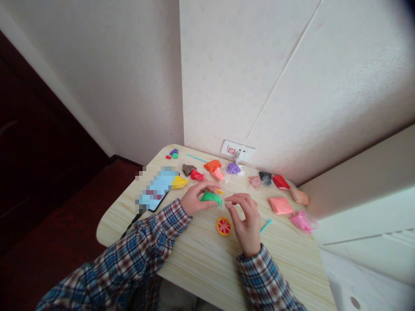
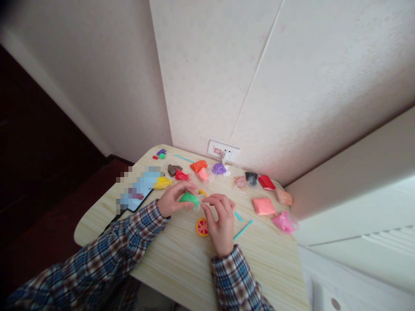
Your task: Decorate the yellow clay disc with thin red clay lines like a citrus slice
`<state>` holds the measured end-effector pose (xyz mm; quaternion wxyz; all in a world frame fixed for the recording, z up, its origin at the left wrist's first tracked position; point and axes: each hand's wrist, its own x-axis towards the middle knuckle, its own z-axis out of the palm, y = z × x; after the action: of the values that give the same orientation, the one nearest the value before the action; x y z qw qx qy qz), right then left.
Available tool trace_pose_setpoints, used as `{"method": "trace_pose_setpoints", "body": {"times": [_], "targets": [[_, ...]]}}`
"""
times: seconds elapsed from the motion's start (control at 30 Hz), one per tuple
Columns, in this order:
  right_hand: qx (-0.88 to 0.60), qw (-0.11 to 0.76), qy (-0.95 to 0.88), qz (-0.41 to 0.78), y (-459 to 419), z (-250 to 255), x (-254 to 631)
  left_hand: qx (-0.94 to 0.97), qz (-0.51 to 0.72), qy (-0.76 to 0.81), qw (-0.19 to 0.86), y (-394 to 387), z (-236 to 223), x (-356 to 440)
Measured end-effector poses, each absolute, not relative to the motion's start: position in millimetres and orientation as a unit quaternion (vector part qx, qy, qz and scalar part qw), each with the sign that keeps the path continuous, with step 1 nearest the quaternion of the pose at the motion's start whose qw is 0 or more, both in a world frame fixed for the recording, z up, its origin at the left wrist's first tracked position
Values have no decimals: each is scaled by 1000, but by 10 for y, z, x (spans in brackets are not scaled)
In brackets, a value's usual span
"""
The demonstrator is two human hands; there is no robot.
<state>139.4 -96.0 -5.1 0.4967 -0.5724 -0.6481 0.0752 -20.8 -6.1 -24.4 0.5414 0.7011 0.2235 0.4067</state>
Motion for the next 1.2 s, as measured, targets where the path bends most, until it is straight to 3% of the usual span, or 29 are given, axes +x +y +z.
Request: {"method": "trace_pose_setpoints", "body": {"times": [0.77,1.2], "targets": [[-580,457,-670,78,-941,-143,1426,724,363,242,534,-47,-218,-207],[-562,490,-642,178,-901,-117,1448,736,348,231,532,-45,-225,-208]]}}
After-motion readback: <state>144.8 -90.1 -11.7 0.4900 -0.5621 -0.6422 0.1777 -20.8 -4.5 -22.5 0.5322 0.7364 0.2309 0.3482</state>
